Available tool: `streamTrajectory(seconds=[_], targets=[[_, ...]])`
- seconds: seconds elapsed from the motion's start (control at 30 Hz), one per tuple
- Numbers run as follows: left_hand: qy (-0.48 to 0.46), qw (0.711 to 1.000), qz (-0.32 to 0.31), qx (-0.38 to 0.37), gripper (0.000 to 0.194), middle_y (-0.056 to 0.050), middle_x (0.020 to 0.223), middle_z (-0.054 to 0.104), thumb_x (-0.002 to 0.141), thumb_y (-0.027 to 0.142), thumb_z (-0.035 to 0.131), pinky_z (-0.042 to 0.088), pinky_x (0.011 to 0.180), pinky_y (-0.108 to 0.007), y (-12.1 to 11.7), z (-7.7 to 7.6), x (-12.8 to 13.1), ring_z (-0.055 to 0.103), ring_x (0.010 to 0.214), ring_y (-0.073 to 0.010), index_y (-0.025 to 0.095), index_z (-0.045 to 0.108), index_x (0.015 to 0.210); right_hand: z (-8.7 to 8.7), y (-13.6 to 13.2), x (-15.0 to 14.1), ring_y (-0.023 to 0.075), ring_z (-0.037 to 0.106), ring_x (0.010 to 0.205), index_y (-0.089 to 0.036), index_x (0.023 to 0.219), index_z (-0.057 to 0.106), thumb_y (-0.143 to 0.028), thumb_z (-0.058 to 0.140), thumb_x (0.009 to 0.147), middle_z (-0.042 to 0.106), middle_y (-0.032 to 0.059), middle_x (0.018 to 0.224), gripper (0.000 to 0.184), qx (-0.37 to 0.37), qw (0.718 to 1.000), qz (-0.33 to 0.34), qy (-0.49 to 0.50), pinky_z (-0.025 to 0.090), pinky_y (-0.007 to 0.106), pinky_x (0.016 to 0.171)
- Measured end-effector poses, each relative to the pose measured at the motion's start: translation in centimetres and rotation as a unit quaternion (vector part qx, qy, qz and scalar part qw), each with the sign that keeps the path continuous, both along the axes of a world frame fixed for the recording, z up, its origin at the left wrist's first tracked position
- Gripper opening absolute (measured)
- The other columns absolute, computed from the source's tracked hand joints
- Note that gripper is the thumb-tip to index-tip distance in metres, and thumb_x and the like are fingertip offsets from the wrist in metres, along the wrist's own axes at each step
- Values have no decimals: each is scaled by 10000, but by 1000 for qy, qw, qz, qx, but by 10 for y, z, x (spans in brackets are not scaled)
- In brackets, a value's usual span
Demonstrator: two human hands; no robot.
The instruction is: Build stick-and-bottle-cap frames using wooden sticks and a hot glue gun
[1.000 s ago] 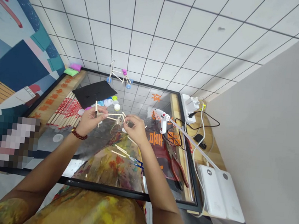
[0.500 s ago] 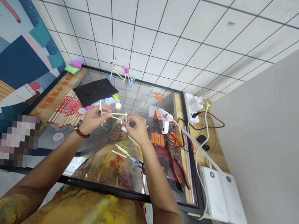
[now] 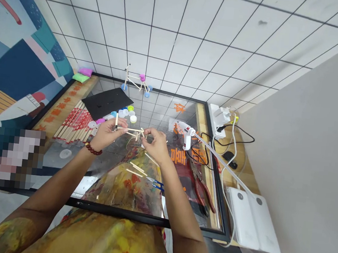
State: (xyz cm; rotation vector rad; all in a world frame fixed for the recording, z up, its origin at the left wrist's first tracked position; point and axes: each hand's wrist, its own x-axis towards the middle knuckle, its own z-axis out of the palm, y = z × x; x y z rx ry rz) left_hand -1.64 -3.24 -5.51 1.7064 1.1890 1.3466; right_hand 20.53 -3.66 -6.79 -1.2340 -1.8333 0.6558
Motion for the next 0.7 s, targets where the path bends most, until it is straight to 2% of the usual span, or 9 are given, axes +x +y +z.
streamTrajectory(seconds=[0.17, 0.23, 0.37, 0.7], targets=[[10, 1000, -10, -6, 103, -63, 914, 718, 777, 287, 715, 483, 1000, -436, 1, -2, -1, 669, 1018, -244, 191, 685, 799, 0, 0, 0, 226, 712, 919, -248, 832, 645, -303, 678, 801, 767, 20, 952, 72, -9, 1000, 15, 20, 492, 397, 937], [11, 1000, -11, -7, 105, -61, 907, 714, 775, 288, 718, 481, 1002, -435, 1, -3, -2, 669, 1011, -242, 190, 682, 795, -1, 1, 0, 222, 710, 930, -244, 909, 669, -302, 672, 811, 765, 30, 971, 114, -10, 999, 13, 29, 504, 389, 930], [-15, 1000, -8, 2, 110, -67, 953, 713, 771, 285, 727, 484, 997, -422, 2, -5, -3, 671, 1013, -234, 188, 678, 793, -4, 1, 2, 221, 711, 953, -245, 1131, 693, -302, 672, 821, 767, 42, 1011, 316, -5, 999, 12, 41, 516, 383, 930], [-26, 1000, -7, 15, 94, -73, 961, 714, 771, 275, 726, 487, 985, -422, 0, -5, 1, 675, 1008, -232, 192, 682, 786, -4, 1, 3, 241, 721, 955, -272, 1044, 765, -316, 715, 811, 777, 42, 1029, 243, 2, 999, 15, 46, 534, 395, 917]])
